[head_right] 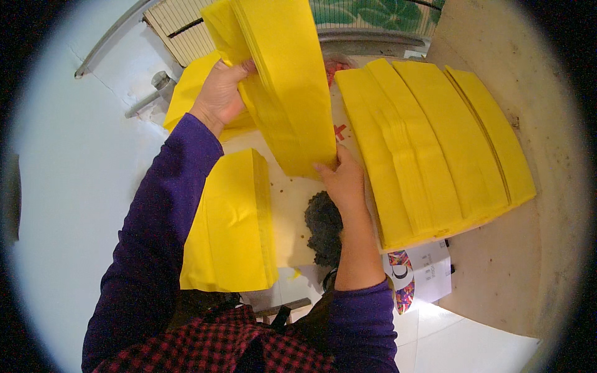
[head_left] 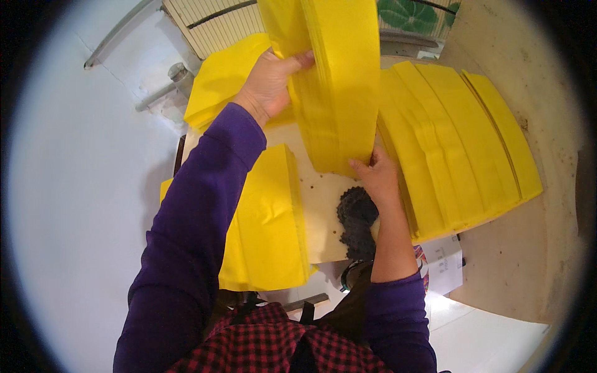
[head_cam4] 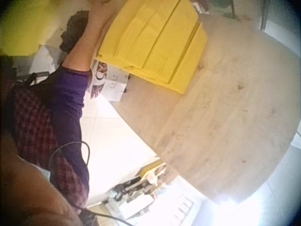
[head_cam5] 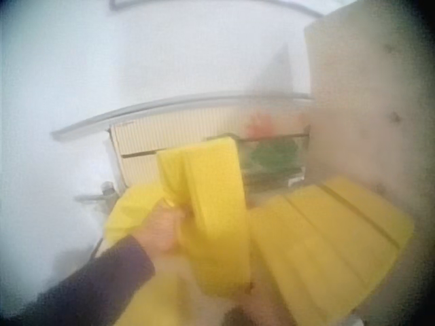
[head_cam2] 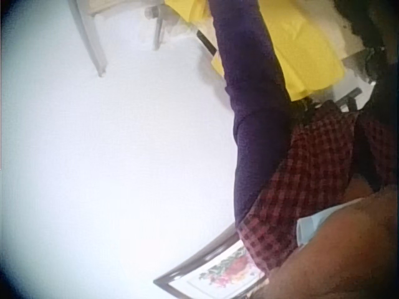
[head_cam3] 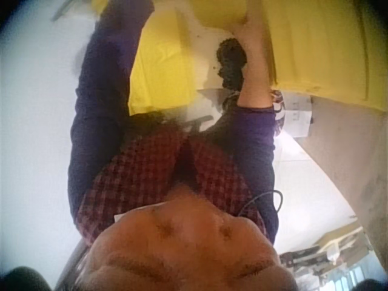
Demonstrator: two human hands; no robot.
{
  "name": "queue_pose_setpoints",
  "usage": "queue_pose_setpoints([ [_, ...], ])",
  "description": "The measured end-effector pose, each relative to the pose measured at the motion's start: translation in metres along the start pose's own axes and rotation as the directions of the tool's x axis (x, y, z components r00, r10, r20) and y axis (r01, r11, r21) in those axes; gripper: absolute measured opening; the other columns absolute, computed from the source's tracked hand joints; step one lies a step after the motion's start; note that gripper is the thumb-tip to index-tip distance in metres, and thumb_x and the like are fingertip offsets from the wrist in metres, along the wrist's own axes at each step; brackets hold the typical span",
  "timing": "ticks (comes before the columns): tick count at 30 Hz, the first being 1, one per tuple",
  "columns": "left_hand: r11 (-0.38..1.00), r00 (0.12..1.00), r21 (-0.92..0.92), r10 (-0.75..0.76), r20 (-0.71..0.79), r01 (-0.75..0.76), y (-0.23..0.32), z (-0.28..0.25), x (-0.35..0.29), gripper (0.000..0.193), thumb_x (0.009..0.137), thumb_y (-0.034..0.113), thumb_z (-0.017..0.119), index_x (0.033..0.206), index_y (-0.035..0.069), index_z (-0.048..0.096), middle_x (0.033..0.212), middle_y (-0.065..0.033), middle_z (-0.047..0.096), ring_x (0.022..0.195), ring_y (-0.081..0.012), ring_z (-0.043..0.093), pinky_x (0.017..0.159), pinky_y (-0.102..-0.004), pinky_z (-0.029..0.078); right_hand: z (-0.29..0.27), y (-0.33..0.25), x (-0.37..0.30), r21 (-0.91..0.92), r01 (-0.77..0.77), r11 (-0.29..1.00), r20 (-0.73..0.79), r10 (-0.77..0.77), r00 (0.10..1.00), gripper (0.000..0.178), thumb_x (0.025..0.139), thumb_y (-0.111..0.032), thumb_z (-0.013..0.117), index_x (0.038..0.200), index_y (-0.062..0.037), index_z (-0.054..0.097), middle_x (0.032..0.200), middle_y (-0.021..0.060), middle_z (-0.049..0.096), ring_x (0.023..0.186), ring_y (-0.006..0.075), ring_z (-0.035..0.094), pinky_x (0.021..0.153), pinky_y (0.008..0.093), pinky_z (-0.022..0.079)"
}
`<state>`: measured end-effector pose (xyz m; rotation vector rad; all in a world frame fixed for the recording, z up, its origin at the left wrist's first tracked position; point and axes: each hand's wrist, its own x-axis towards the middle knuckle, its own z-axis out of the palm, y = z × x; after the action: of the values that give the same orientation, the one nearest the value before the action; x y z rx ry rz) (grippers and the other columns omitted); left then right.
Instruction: The person folds yellow paper sheets by hand on a table, aligning edges and pressing creases. The folded sheets are stacked into a growing pile. The person repeats the folding process for multiple sheets throughout the clip.
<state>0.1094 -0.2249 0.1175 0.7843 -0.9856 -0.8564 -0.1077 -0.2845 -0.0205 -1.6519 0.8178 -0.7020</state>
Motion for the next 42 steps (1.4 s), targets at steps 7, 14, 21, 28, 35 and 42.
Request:
queue_pose_setpoints([
  [7, 0.999, 0.999, -0.031, -0.028, 0.022, 0.028, 0.011, 0.027, -0.023, 0.030, 0.087, 0.003, 0.068, 0.116, 0.003, 0.064, 0.112, -0.0057, 0.068, 0.101, -0.0176, 0.064, 0.090, -0.0320, 0.050, -0.002, -0.076, -0.005, 0.337, 0.255, 0.906, -0.117, -0.228, 0.966, 0.032, 0.086, -0.004, 0.071, 0.116, 0.0021, 0.060, 0.110, 0.0058, 0.066, 0.098, 0.0132, 0.060, 0.085, 0.0277, 0.048],
  [14, 0.983, 0.969, 0.013, 0.176, 0.176, -0.181, 0.037, 0.043, -0.017, 0.034, 0.088, 0.005, 0.067, 0.121, 0.000, 0.061, 0.115, -0.0067, 0.067, 0.103, -0.0166, 0.063, 0.090, -0.0314, 0.050, -0.008, -0.124, 0.011, 0.450, 0.390, 0.803, -0.207, -0.332, 0.921, 0.022, 0.084, -0.003, 0.072, 0.105, 0.0017, 0.067, 0.095, 0.0030, 0.070, 0.080, 0.0083, 0.062, 0.072, 0.0242, 0.050],
  [21, 0.978, 0.996, 0.202, -0.035, -0.084, 0.052, 0.008, 0.032, -0.035, 0.036, 0.089, 0.010, 0.068, 0.123, 0.001, 0.060, 0.116, -0.0072, 0.066, 0.103, -0.0167, 0.062, 0.092, -0.0314, 0.048, 0.012, -0.095, 0.013, 0.356, 0.098, 0.929, -0.143, -0.049, 0.988, 0.022, 0.084, -0.005, 0.074, 0.104, 0.0019, 0.067, 0.097, 0.0037, 0.070, 0.082, 0.0089, 0.062, 0.073, 0.0244, 0.050],
  [28, 0.984, 0.999, 0.176, -0.033, -0.015, 0.035, 0.009, 0.018, -0.032, 0.038, 0.087, 0.014, 0.071, 0.121, -0.001, 0.060, 0.115, -0.0064, 0.066, 0.101, -0.0156, 0.061, 0.091, -0.0302, 0.047, -0.009, -0.099, 0.023, 0.401, 0.267, 0.876, -0.097, -0.249, 0.964, 0.023, 0.086, -0.006, 0.071, 0.108, 0.0008, 0.067, 0.099, 0.0041, 0.070, 0.087, 0.0113, 0.064, 0.077, 0.0263, 0.050],
  [35, 0.936, 0.972, 0.286, -0.161, -0.171, 0.206, -0.004, 0.014, -0.042, 0.041, 0.089, 0.012, 0.069, 0.126, 0.000, 0.056, 0.122, -0.0065, 0.063, 0.110, -0.0178, 0.059, 0.095, -0.0330, 0.047, 0.007, -0.091, 0.013, 0.316, 0.151, 0.937, -0.077, -0.133, 0.988, 0.021, 0.088, -0.004, 0.068, 0.107, 0.0024, 0.066, 0.100, 0.0051, 0.070, 0.086, 0.0109, 0.064, 0.076, 0.0263, 0.051],
  [42, 0.947, 0.993, 0.298, -0.118, -0.027, 0.121, 0.006, 0.022, -0.042, 0.038, 0.088, 0.017, 0.071, 0.121, 0.000, 0.061, 0.114, -0.0051, 0.066, 0.101, -0.0134, 0.061, 0.090, -0.0292, 0.047, -0.003, -0.096, 0.011, 0.271, 0.145, 0.951, -0.091, -0.125, 0.988, 0.025, 0.087, -0.005, 0.067, 0.110, 0.0035, 0.065, 0.099, 0.0060, 0.070, 0.087, 0.0130, 0.064, 0.078, 0.0279, 0.050],
])
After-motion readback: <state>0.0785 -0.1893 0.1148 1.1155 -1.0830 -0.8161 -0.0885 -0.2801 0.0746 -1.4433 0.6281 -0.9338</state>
